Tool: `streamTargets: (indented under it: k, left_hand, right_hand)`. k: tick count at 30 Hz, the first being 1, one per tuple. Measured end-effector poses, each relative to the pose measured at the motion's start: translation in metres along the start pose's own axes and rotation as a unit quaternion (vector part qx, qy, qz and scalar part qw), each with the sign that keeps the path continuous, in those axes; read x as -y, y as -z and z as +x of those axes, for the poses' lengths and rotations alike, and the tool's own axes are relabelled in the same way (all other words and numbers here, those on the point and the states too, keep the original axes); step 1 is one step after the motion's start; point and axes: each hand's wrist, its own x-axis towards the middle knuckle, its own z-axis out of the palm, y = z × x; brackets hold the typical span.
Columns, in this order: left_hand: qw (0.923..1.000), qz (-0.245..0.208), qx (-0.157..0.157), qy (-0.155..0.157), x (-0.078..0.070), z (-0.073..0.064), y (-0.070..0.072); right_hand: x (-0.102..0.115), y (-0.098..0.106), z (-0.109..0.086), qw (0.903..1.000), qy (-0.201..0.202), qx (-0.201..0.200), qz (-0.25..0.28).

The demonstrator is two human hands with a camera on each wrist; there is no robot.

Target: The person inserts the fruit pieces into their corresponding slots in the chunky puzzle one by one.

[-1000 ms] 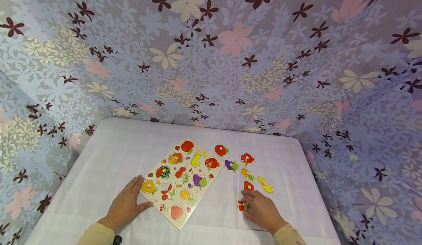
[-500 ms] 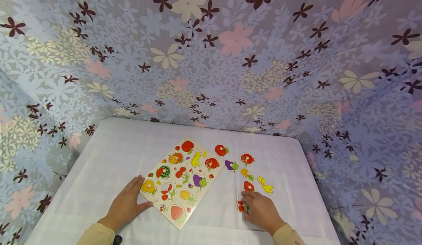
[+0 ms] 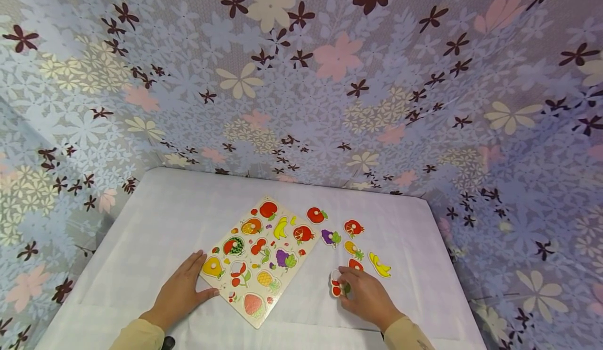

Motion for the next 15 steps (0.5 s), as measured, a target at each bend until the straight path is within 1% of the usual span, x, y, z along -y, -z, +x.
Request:
streamTargets:
  k: [7, 15]
  left_hand:
    - [1.0000, -0.001, 0.005, 0.001, -0.001, 0.000, 0.000]
    - [1.0000, -0.001, -0.002, 0.000, 0.000, 0.001, 0.000]
  right_hand:
    - [0.010, -0.001, 0.011, 0.9995, 0.029, -0.004, 0.015]
    - [0.034, -0.001, 0.032, 0.9980, 0.057, 0.006, 0.025]
